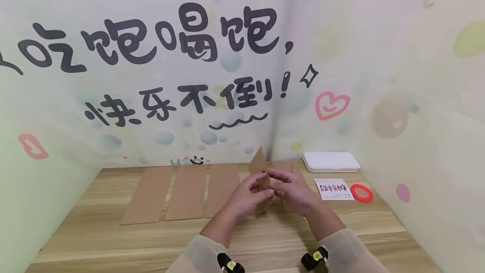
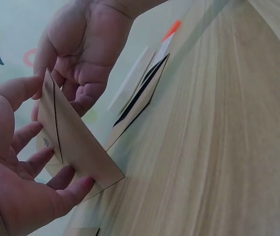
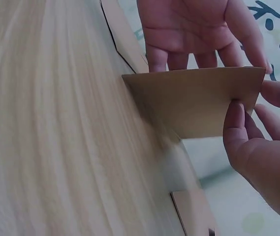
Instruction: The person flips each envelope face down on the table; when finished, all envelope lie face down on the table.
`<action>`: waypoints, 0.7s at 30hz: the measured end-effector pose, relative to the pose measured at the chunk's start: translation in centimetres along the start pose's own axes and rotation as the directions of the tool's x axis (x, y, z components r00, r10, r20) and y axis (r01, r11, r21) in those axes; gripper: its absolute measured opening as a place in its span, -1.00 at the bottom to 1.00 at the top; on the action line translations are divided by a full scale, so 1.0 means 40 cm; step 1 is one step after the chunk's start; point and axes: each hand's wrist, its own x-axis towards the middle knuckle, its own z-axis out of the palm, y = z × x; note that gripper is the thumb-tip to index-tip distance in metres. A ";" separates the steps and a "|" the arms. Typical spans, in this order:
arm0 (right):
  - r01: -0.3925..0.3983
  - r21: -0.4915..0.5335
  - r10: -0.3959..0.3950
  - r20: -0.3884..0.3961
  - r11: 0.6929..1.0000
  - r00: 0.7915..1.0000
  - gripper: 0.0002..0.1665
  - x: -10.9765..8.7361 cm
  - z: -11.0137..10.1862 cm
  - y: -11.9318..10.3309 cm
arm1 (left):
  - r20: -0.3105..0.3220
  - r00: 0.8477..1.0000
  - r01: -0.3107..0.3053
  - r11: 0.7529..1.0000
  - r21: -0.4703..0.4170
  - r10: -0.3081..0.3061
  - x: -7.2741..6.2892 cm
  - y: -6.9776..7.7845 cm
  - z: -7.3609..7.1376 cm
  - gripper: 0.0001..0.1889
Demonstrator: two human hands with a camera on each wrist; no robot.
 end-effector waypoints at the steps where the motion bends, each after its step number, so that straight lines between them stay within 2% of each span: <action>1: 0.000 -0.002 0.000 0.003 1.000 1.000 -0.27 0.000 0.003 0.000 | -0.001 1.000 -0.001 1.000 -0.002 0.001 0.000 0.001 0.000 -0.31; 10: 0.006 -0.007 -0.006 -0.037 1.000 0.999 -0.26 -0.004 0.020 -0.004 | 0.006 1.000 0.022 0.999 -0.041 -0.022 -0.010 0.023 0.008 -0.32; 21: -0.004 -0.040 0.003 -0.040 0.999 0.999 -0.30 0.000 0.032 0.011 | -0.078 0.994 0.061 0.986 -0.152 -0.074 -0.007 0.041 0.009 -0.43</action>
